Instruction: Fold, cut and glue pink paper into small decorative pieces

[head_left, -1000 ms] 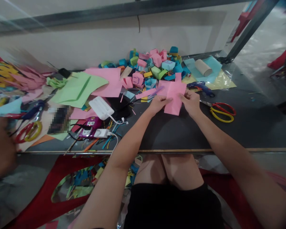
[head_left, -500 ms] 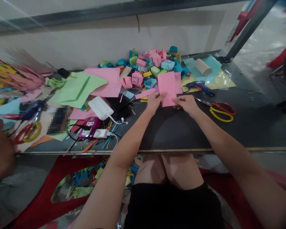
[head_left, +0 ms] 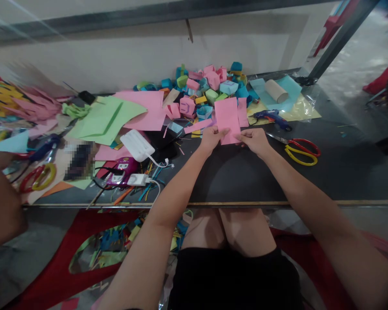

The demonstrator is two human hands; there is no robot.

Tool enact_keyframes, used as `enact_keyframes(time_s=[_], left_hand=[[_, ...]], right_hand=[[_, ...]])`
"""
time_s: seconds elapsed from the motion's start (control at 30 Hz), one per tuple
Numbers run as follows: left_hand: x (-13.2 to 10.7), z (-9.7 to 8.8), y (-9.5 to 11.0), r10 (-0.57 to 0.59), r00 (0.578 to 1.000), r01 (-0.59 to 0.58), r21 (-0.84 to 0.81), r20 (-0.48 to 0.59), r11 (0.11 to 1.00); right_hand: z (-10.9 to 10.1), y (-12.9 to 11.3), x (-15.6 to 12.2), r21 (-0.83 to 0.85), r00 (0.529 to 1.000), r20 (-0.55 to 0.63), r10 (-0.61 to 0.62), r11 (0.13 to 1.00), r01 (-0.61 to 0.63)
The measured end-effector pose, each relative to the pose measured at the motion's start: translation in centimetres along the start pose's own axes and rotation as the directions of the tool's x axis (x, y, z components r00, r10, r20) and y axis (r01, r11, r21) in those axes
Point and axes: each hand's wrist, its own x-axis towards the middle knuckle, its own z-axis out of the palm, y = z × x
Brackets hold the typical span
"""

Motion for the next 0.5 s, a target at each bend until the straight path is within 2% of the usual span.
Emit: enact_keyframes(time_s=[0.5], left_hand=[[-0.31,0.06,0.68,0.003,1.0,-0.002,0.026,-0.031,1.0]], right_hand=[[-0.28,-0.24,-0.19,0.007,0.998,0.066,0.023,1.0,-0.024]])
